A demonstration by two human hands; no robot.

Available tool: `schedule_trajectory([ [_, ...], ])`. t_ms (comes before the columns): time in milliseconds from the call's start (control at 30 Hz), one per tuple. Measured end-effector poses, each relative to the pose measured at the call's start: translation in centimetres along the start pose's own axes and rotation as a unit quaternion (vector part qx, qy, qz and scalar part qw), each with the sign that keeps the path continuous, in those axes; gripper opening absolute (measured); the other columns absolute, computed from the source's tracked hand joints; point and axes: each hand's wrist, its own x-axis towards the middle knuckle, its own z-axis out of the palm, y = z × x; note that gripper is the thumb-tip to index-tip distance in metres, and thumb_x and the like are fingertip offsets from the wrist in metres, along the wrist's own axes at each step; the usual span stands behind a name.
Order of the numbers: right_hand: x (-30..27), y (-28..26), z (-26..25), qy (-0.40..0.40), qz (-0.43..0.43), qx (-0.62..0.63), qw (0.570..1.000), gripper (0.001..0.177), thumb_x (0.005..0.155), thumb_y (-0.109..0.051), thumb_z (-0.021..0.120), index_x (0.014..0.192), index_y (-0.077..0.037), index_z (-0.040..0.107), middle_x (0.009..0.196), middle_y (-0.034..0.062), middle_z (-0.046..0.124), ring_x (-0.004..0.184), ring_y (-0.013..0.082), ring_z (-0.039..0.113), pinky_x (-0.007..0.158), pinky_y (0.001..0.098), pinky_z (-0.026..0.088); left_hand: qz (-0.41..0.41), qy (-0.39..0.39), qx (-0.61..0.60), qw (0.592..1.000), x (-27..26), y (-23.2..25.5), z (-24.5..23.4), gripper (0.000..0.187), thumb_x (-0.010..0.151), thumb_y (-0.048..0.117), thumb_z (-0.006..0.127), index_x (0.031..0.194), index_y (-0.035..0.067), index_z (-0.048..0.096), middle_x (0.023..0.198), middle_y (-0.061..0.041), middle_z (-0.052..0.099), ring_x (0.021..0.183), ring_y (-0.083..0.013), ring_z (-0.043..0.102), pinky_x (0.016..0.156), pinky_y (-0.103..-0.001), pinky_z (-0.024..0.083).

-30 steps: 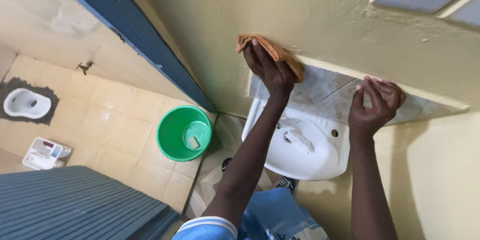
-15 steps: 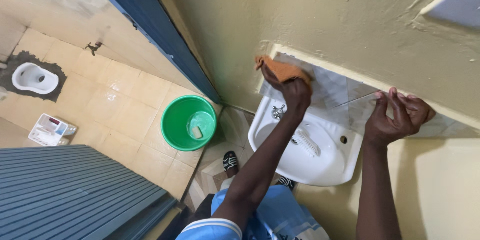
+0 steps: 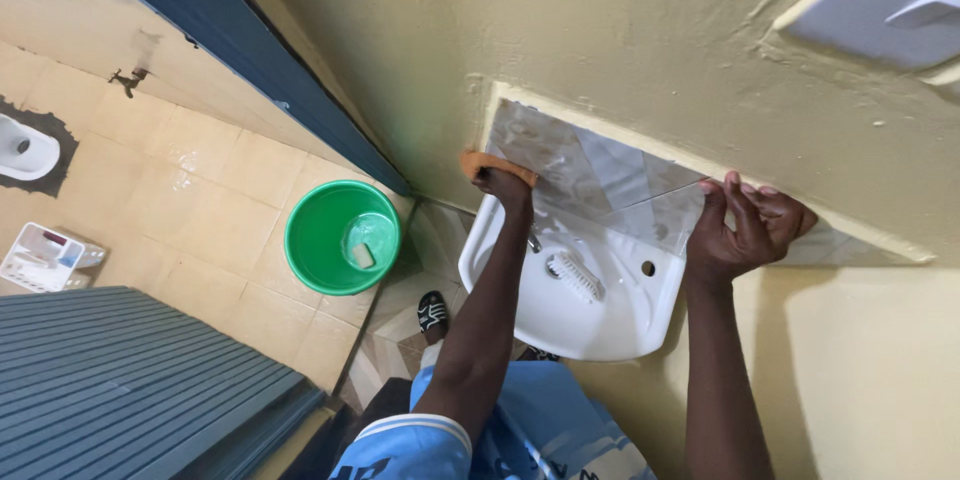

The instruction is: The person cleans a wall-mounted sink using a cloth. They wipe the sink basin, faucet, and surrounding tiled wall, then rinse the cloth under running water and wring it out before repeating the wiping process.

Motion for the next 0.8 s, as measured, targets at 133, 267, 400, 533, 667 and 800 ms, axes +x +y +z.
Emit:
schedule_trajectory([
  [133,0.3,0.4,0.2,0.004,-0.02,0.008,1.0,0.028,0.093,-0.003,0.09,0.115,-0.019,0.082,0.096,-0.0067,0.064,0.112,0.0221,0.047,0.105,0.0433,0.042,0.003,-0.001,0.03,1.0,0.0,-1.2,0.6,0.063,0.104,0.013,0.05,0.159,-0.003,0.024,0.17,-0.032,0.004,0.161,-0.0446,0.007,0.133,-0.053,0.01],
  [267,-0.1,0.9,-0.2,0.008,-0.004,0.042,0.999,0.03,0.092,-0.01,0.092,0.119,-0.02,0.082,0.098,-0.0024,0.058,0.113,0.0231,0.046,0.102,0.0412,0.043,0.037,-0.006,0.074,0.997,-0.9,3.5,1.1,0.059,0.107,0.014,0.048,0.159,-0.001,0.025,0.17,-0.033,0.003,0.161,-0.0454,0.006,0.134,-0.054,0.01],
  [400,-0.4,0.9,-0.3,-0.015,0.024,0.031,0.999,0.028,0.095,-0.013,0.093,0.12,-0.021,0.084,0.103,-0.0003,0.054,0.114,0.0232,0.046,0.104,0.0409,0.044,0.093,0.006,0.017,0.995,0.1,12.2,0.0,0.065,0.105,0.017,0.049,0.16,-0.002,0.021,0.17,-0.034,0.003,0.161,-0.0476,0.006,0.133,-0.057,0.009],
  [533,-0.3,0.6,-0.5,-0.004,0.015,0.024,1.0,0.027,0.092,-0.015,0.095,0.116,-0.018,0.084,0.101,0.0008,0.053,0.113,0.0242,0.047,0.105,0.0448,0.044,0.167,-0.018,-0.078,0.983,0.7,19.4,-3.1,0.083,0.098,0.025,0.057,0.162,-0.003,0.013,0.167,-0.034,0.001,0.16,-0.0504,0.003,0.13,-0.061,0.012],
  [667,0.5,-0.5,-0.4,0.015,-0.031,-0.008,0.999,0.023,0.092,-0.01,0.094,0.112,-0.013,0.084,0.098,0.0004,0.057,0.112,0.0254,0.052,0.107,0.0488,0.044,0.275,-0.081,0.005,0.958,0.5,21.4,-5.5,0.083,0.098,0.029,0.065,0.164,0.006,0.021,0.168,-0.028,0.009,0.161,-0.0472,0.01,0.132,-0.061,0.016],
  [800,2.7,-3.8,0.5,-0.067,-0.122,0.048,0.989,0.015,0.099,0.0,0.09,0.1,-0.009,0.078,0.103,0.0065,0.065,0.105,0.0261,0.062,0.096,0.0439,0.051,0.364,-0.167,0.114,0.909,1.0,21.3,-5.6,0.085,0.094,0.039,0.064,0.163,0.01,0.022,0.166,-0.022,0.018,0.16,-0.046,0.009,0.13,-0.065,0.001],
])
